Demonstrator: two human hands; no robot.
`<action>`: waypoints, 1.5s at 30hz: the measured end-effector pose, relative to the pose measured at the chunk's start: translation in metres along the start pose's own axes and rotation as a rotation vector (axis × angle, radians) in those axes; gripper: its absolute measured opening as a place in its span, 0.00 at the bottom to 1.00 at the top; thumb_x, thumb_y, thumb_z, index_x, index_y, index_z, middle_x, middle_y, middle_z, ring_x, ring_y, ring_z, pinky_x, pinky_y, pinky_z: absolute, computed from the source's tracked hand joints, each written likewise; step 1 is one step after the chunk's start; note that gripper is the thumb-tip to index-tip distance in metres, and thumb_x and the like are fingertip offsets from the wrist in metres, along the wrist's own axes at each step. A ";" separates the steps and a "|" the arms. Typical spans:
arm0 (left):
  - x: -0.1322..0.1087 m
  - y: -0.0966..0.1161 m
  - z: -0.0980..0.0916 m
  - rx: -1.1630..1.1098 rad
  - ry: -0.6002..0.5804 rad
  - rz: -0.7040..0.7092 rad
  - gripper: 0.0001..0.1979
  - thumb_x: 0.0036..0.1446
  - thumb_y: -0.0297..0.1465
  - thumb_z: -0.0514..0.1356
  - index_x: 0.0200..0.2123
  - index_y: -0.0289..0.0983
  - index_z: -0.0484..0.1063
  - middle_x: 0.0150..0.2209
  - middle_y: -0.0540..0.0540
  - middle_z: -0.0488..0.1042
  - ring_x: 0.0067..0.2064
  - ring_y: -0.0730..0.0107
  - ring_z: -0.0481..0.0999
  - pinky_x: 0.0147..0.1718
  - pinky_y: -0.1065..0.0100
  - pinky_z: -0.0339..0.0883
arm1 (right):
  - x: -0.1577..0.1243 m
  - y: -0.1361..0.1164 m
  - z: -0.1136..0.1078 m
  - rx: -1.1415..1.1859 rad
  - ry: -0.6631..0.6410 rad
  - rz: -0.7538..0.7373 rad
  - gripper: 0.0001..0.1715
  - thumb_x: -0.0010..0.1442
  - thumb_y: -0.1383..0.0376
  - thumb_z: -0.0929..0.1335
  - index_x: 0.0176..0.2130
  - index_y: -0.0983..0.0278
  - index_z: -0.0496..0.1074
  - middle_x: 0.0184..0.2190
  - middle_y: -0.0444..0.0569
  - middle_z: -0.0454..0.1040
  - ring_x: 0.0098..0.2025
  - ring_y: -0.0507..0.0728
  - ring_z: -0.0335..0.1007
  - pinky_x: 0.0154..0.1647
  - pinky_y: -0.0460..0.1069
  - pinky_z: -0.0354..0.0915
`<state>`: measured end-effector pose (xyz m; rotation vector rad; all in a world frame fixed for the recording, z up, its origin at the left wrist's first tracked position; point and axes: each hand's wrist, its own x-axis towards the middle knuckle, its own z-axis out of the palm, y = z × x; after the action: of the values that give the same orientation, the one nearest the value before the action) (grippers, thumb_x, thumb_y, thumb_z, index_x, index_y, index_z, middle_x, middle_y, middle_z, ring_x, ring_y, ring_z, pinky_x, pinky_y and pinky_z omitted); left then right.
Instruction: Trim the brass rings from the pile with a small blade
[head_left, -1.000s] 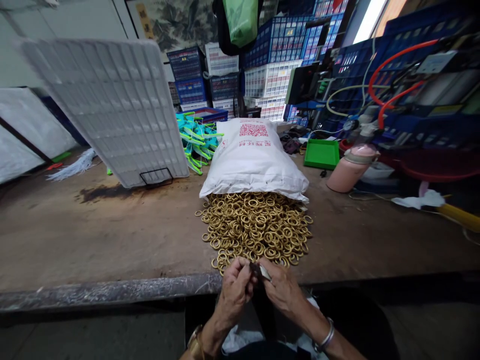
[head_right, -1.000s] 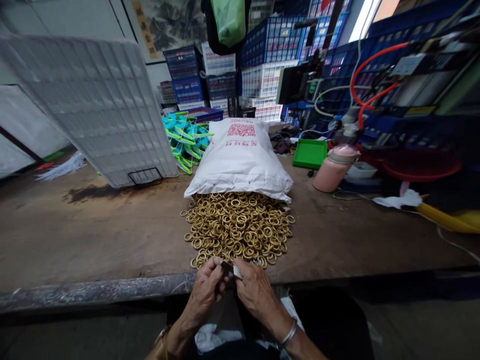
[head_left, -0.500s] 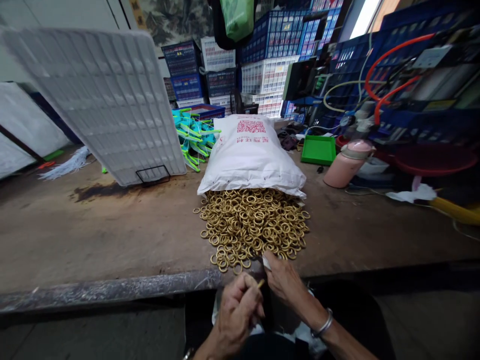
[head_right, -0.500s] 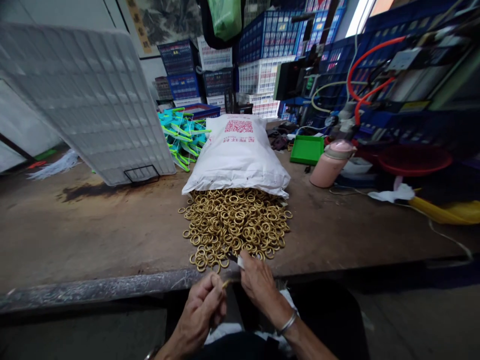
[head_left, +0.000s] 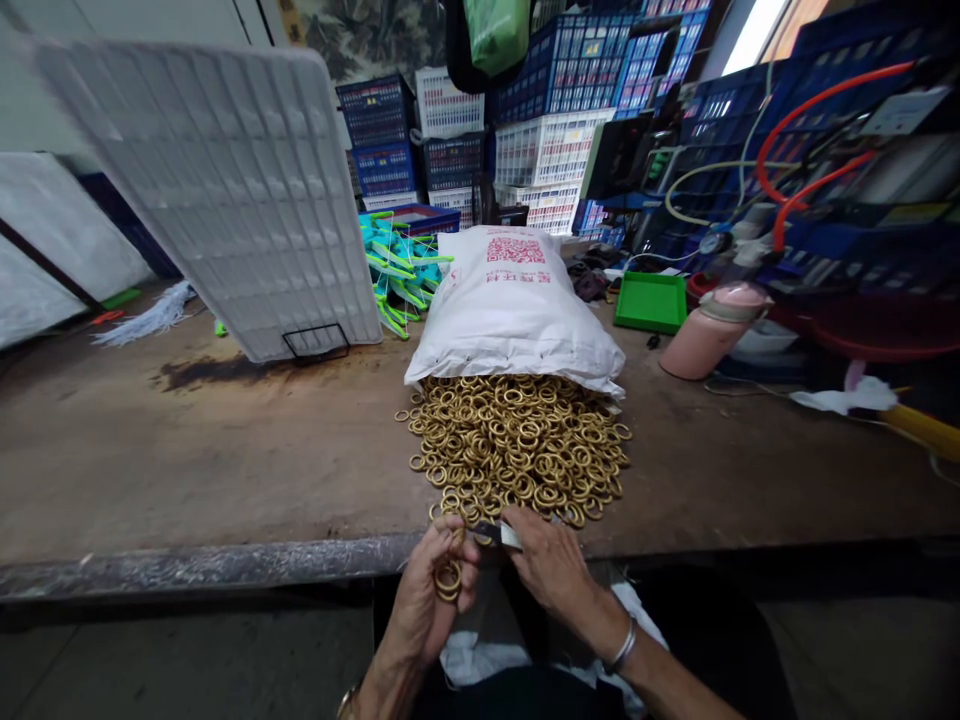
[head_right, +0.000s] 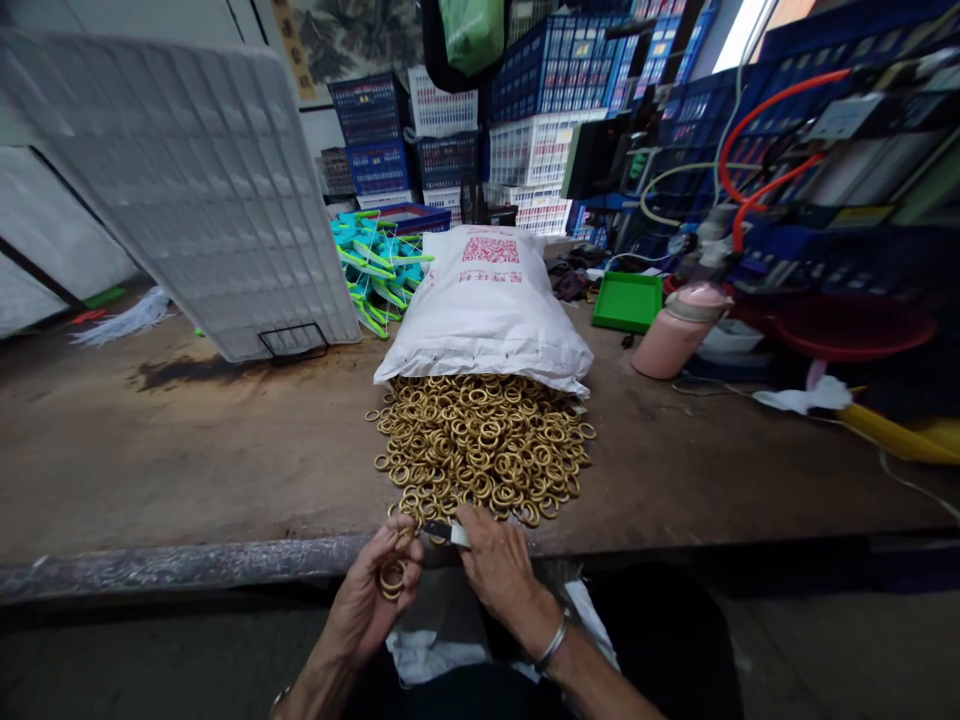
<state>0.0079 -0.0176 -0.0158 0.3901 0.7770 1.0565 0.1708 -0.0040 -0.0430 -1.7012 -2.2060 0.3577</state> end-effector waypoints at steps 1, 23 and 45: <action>0.001 0.001 -0.002 -0.038 -0.002 -0.024 0.12 0.49 0.34 0.58 0.37 0.37 0.64 0.25 0.51 0.68 0.20 0.80 0.64 0.15 0.79 0.52 | 0.000 -0.001 0.001 -0.023 -0.013 0.010 0.15 0.51 0.74 0.59 0.38 0.60 0.64 0.34 0.47 0.71 0.33 0.53 0.66 0.30 0.46 0.52; 0.017 -0.018 0.024 0.406 -0.022 0.087 0.15 0.47 0.41 0.58 0.31 0.35 0.65 0.20 0.54 0.62 0.16 0.83 0.55 0.12 0.79 0.46 | -0.002 -0.002 -0.018 1.248 -0.215 0.382 0.20 0.49 0.47 0.62 0.26 0.61 0.56 0.13 0.32 0.46 0.13 0.44 0.38 0.14 0.42 0.40; 0.015 -0.021 0.019 0.466 -0.092 0.032 0.17 0.50 0.45 0.54 0.25 0.35 0.62 0.18 0.55 0.60 0.15 0.84 0.52 0.13 0.78 0.43 | 0.005 -0.004 -0.019 0.850 -0.014 0.264 0.15 0.51 0.55 0.61 0.23 0.63 0.59 0.20 0.39 0.57 0.24 0.48 0.52 0.25 0.43 0.54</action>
<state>0.0388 -0.0129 -0.0217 0.8438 0.9352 0.8742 0.1737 -0.0001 -0.0232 -1.4576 -1.4653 1.1710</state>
